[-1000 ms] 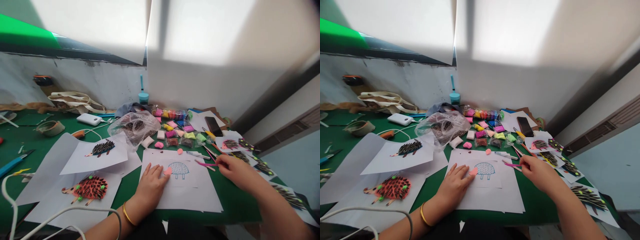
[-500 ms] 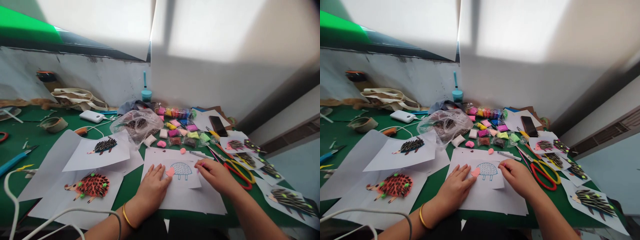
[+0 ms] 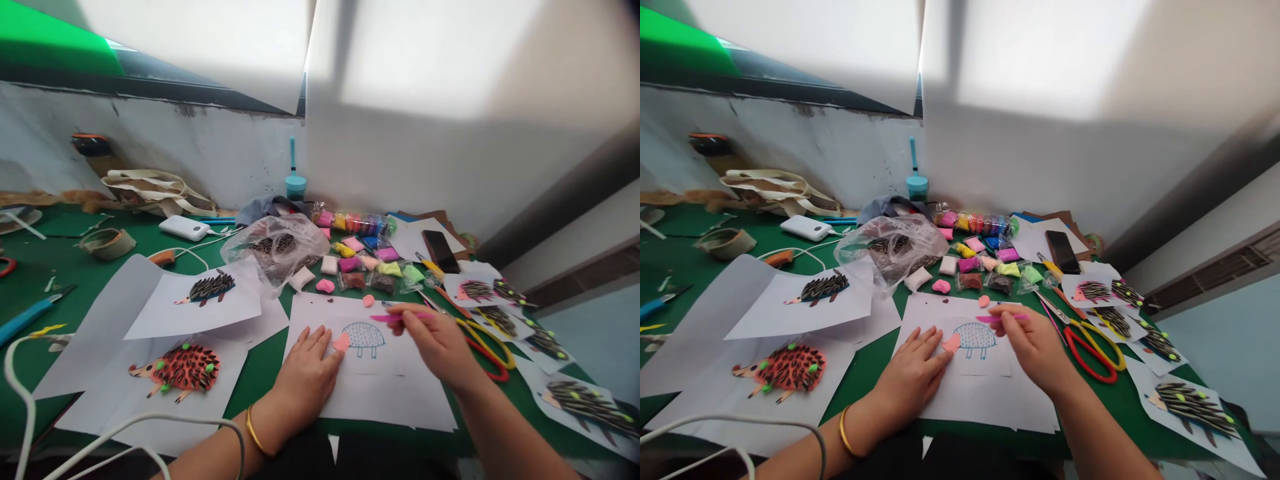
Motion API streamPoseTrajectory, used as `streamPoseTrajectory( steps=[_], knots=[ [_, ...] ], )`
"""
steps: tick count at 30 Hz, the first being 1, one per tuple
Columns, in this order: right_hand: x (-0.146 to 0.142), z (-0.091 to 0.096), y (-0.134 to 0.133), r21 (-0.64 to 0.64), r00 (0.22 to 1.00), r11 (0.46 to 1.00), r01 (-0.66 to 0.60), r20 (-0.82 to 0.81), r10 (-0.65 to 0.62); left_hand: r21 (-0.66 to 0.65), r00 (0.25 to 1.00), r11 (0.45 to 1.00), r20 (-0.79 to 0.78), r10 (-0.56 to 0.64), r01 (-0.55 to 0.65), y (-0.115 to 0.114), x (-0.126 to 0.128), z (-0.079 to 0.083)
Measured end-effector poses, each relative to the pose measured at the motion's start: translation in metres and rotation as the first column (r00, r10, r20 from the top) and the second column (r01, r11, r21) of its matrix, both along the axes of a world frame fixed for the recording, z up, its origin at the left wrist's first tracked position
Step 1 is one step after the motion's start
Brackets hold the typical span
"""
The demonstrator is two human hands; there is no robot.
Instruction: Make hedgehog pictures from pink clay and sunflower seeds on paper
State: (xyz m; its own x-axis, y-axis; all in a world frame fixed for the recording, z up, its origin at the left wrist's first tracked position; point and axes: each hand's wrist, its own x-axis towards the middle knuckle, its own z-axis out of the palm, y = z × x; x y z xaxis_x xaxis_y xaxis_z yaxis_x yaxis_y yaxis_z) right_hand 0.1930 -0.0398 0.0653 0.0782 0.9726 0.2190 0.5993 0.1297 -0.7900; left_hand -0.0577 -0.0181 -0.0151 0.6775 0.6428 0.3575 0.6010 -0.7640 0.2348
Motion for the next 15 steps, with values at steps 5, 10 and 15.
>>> streamPoseTrajectory(
  steps=[5, 10, 15],
  knots=[
    [-0.029, -0.036, 0.013, -0.106, 0.952, 0.947, -0.305, -0.019, 0.304, 0.015, 1.000, 1.000, 0.016, 0.019, -0.019, 0.000, 0.000, 0.000],
    [-0.040, -0.058, 0.023, -0.050, 0.947, 0.946, -0.320, 0.020, 0.322, 0.022, 1.000, 1.000, 0.019, 0.017, -0.017, 0.000, -0.001, -0.001],
    [-0.042, -0.063, 0.024, -0.016, 0.947, 0.950, -0.312, 0.077, 0.312, 0.009, 1.000, 1.000, 0.006, 0.011, -0.011, 0.001, -0.001, 0.000]
  ],
)
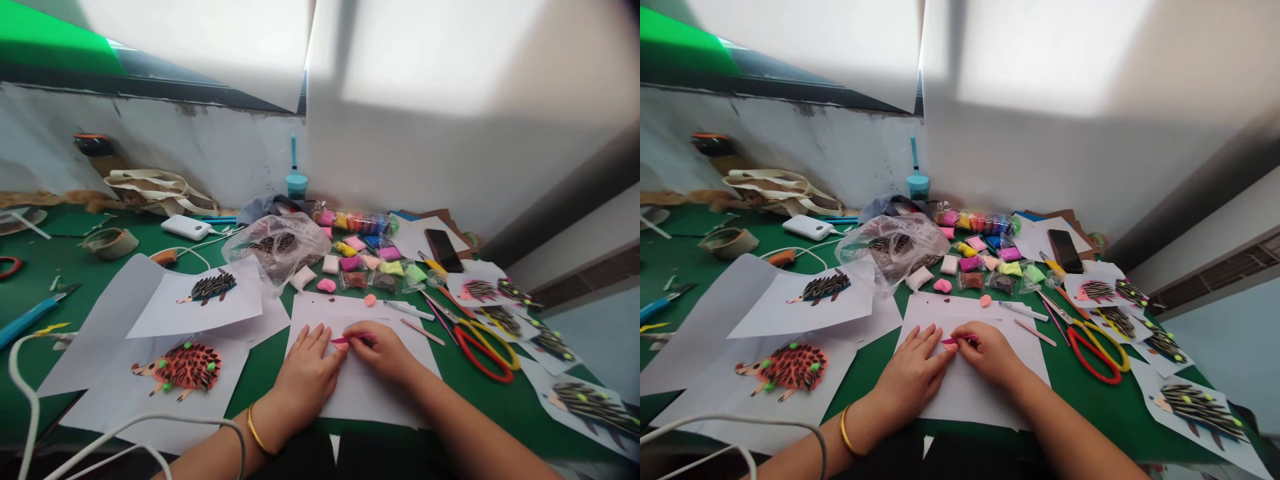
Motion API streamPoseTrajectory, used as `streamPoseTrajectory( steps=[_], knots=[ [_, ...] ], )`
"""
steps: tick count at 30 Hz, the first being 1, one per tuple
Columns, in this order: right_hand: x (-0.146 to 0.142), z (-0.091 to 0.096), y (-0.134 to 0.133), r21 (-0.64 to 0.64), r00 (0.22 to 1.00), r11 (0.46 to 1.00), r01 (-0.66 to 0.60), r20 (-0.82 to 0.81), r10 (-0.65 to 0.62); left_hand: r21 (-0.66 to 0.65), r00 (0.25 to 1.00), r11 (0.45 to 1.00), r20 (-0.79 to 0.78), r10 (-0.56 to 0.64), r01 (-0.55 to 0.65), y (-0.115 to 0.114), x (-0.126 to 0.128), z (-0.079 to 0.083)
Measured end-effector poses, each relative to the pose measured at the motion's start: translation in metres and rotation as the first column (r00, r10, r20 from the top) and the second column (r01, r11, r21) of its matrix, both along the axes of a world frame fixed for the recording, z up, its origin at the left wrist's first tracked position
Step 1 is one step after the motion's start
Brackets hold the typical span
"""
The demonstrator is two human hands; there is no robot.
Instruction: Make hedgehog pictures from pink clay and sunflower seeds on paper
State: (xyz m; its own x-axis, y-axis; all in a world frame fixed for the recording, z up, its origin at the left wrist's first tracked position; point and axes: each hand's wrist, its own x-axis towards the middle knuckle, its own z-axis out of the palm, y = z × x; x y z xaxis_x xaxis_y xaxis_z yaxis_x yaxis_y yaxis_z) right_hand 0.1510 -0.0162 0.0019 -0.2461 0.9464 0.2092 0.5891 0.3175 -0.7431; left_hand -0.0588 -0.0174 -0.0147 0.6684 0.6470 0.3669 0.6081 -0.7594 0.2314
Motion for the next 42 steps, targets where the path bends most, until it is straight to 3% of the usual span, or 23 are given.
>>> streamPoseTrajectory(
  steps=[14, 42],
  knots=[
    [0.005, 0.011, -0.006, 0.101, 0.982, 0.986, -0.129, 0.149, 0.113, 0.020, 1.000, 1.000, -0.002, 0.006, -0.006, 0.000, 0.001, 0.000],
    [0.043, 0.020, -0.011, 0.105, 0.927, 0.957, -0.269, 0.297, 0.228, -0.008, 1.000, 1.000, -0.015, 0.010, -0.010, 0.000, 0.002, 0.001]
  ],
)
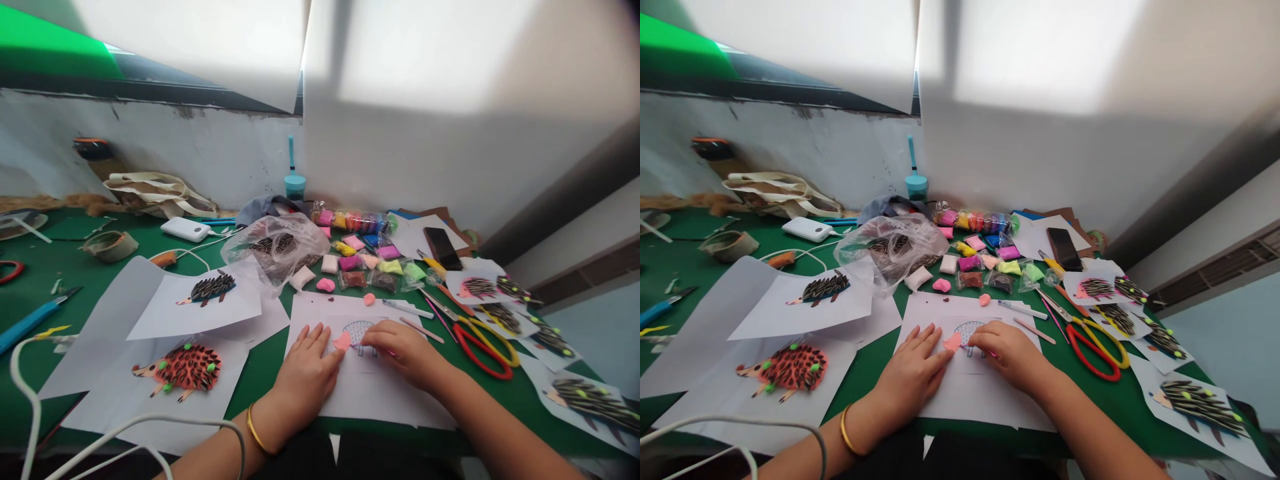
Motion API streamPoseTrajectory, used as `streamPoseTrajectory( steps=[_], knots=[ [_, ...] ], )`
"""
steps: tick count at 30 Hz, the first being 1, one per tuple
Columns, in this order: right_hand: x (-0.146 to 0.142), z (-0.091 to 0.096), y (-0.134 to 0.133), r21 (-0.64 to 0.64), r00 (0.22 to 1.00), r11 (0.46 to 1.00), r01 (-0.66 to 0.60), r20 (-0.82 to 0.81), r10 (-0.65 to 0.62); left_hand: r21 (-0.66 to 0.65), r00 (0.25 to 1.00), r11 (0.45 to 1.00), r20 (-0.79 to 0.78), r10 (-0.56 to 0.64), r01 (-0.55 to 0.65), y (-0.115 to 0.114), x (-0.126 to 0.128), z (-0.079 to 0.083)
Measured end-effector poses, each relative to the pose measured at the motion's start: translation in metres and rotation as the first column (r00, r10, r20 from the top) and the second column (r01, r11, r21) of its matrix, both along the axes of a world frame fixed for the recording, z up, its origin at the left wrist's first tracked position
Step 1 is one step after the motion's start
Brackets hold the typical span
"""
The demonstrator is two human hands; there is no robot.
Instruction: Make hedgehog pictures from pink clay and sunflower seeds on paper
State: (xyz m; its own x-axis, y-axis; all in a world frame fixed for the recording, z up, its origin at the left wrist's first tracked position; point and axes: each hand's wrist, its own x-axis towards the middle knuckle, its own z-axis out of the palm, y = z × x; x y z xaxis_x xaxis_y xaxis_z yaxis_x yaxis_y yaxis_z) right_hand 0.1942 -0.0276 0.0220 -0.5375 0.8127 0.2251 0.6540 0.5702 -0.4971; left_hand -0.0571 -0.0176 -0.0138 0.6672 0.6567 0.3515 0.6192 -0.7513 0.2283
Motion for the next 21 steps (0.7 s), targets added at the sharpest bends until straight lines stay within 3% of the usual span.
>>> streamPoseTrajectory(
  steps=[4, 7, 12, 15, 21],
  knots=[
    [-0.001, 0.000, -0.001, -0.088, 0.976, 0.986, 0.141, -0.155, -0.153, -0.015, 1.000, 1.000, 0.011, -0.004, 0.004, 0.000, 0.000, 0.000],
    [-0.002, -0.009, 0.002, -0.188, 0.895, 0.940, 0.286, -0.298, -0.332, -0.023, 1.000, 1.000, 0.002, -0.003, 0.003, -0.001, 0.000, 0.002],
    [-0.002, -0.031, 0.005, -0.360, 0.736, 0.844, 0.397, -0.425, -0.527, -0.037, 1.000, 0.999, -0.008, 0.002, -0.002, 0.001, 0.004, 0.011],
    [-0.001, -0.037, 0.005, -0.409, 0.686, 0.813, 0.415, -0.447, -0.574, 0.000, 0.998, 1.000, -0.057, -0.005, 0.005, 0.006, 0.011, 0.015],
    [-0.001, -0.036, 0.007, -0.348, 0.741, 0.840, 0.417, -0.405, -0.535, 0.193, 0.989, 0.981, -0.144, 0.037, -0.009, 0.013, 0.027, 0.013]
  ],
)
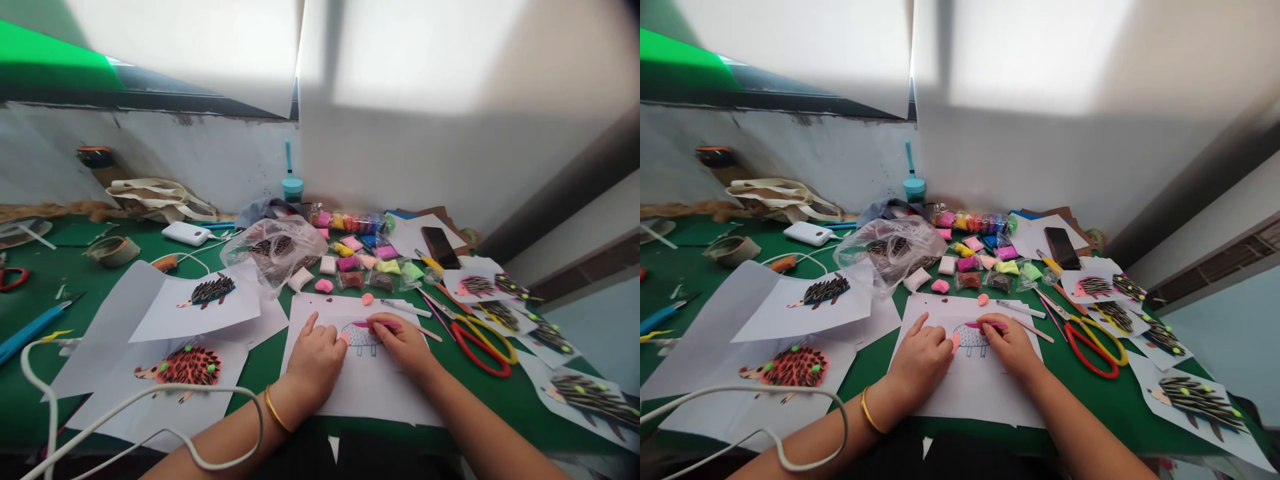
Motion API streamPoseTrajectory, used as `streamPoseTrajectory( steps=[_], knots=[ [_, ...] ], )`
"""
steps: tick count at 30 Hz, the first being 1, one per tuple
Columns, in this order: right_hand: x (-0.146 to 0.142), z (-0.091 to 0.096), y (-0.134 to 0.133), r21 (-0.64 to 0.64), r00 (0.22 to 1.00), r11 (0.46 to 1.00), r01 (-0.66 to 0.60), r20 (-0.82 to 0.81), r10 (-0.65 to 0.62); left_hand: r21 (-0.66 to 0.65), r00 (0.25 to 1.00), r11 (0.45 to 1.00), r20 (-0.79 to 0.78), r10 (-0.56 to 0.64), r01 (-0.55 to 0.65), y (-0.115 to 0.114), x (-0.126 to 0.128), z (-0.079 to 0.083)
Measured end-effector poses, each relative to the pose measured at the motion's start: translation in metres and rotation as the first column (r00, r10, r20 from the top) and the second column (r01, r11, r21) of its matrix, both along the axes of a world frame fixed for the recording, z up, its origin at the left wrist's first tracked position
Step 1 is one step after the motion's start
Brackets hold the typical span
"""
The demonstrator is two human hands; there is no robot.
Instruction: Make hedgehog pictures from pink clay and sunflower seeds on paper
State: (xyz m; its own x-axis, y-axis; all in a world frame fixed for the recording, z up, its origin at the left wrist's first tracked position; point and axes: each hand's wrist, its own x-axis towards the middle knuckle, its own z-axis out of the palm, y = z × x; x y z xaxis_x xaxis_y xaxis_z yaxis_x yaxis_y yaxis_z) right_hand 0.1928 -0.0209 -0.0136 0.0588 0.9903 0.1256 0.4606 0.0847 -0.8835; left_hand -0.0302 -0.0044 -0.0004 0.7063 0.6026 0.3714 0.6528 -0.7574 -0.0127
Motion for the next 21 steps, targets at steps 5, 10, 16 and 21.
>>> streamPoseTrajectory(
  steps=[5, 10, 16, 21],
  knots=[
    [0.000, 0.003, 0.001, 0.047, 0.998, 0.999, -0.009, 0.062, 0.006, -0.006, 1.000, 1.000, 0.006, -0.022, 0.022, 0.002, 0.003, 0.000],
    [0.001, 0.002, 0.000, 0.041, 1.000, 0.999, -0.006, 0.021, 0.005, -0.252, 0.984, 0.968, 0.177, 0.033, 0.013, 0.010, -0.008, 0.008],
    [0.001, 0.000, 0.000, 0.024, 1.000, 1.000, 0.003, 0.006, -0.003, -0.465, 0.958, 0.885, 0.269, 0.103, 0.035, 0.011, -0.017, 0.015],
    [0.001, -0.002, 0.000, 0.057, 0.999, 0.998, 0.001, 0.054, -0.004, -0.429, 0.935, 0.902, 0.336, 0.117, 0.042, 0.006, -0.015, 0.016]
  ],
)
